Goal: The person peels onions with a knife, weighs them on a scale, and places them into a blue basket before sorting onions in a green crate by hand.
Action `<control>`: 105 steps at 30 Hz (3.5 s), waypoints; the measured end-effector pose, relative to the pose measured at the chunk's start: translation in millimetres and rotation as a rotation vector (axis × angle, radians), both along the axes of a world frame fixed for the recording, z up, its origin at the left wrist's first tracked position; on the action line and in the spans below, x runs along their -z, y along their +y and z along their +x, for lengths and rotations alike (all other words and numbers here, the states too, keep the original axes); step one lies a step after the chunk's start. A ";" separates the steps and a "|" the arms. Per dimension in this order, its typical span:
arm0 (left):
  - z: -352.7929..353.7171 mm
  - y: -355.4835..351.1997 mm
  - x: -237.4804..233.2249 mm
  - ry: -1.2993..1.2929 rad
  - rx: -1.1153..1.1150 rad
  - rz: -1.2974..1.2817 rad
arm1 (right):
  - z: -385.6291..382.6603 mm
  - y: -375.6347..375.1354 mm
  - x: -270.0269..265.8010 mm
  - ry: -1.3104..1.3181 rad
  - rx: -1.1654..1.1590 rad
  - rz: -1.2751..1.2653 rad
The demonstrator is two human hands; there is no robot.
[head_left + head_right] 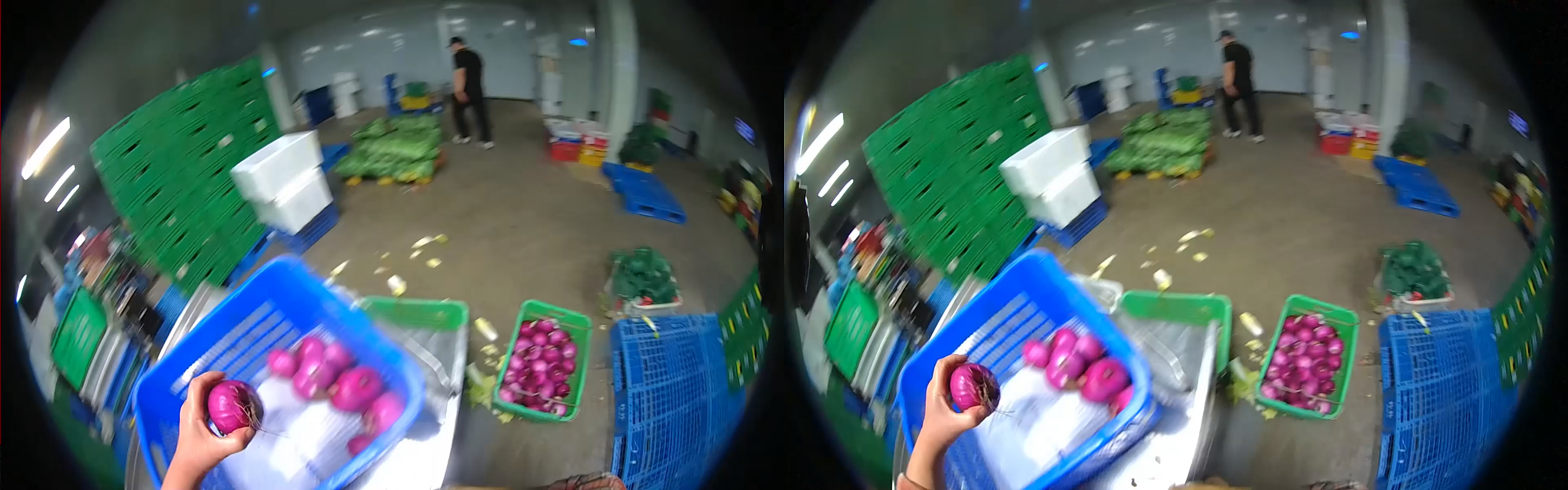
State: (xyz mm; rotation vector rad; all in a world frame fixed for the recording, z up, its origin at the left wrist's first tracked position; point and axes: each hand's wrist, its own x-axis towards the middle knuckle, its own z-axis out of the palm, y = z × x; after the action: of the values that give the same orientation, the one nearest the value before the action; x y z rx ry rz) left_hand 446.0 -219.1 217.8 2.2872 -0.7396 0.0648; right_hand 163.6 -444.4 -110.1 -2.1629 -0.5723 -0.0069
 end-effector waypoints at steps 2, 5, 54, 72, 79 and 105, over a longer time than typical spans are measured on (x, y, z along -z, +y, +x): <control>-62.0 33.4 -17.0 0.142 -0.060 -0.193 | -0.5 -0.9 -40.9 -0.132 -0.093 0.010; -149.4 82.1 4.9 0.382 -0.129 -0.438 | 20.4 9.7 -106.4 0.043 -0.194 -0.021; -407.5 202.2 173.0 0.227 -0.973 -0.574 | -2.1 265.0 -171.3 0.078 -0.508 -0.240; -410.6 196.3 171.0 -0.099 -0.874 -0.406 | 1.6 278.1 -174.5 1.097 -0.520 0.192; -406.0 195.3 169.2 0.519 -0.709 -1.135 | -2.4 291.9 -168.4 0.966 -0.413 0.565; -382.7 288.4 161.7 0.362 -0.743 -1.135 | 7.4 239.0 -132.3 0.291 -0.204 -0.076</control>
State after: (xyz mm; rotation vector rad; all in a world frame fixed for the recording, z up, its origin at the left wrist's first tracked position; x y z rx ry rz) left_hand 63.3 69.3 56.1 1.2800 0.3399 0.3124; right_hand 170.9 -205.4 22.2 -2.1171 -0.6273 0.4395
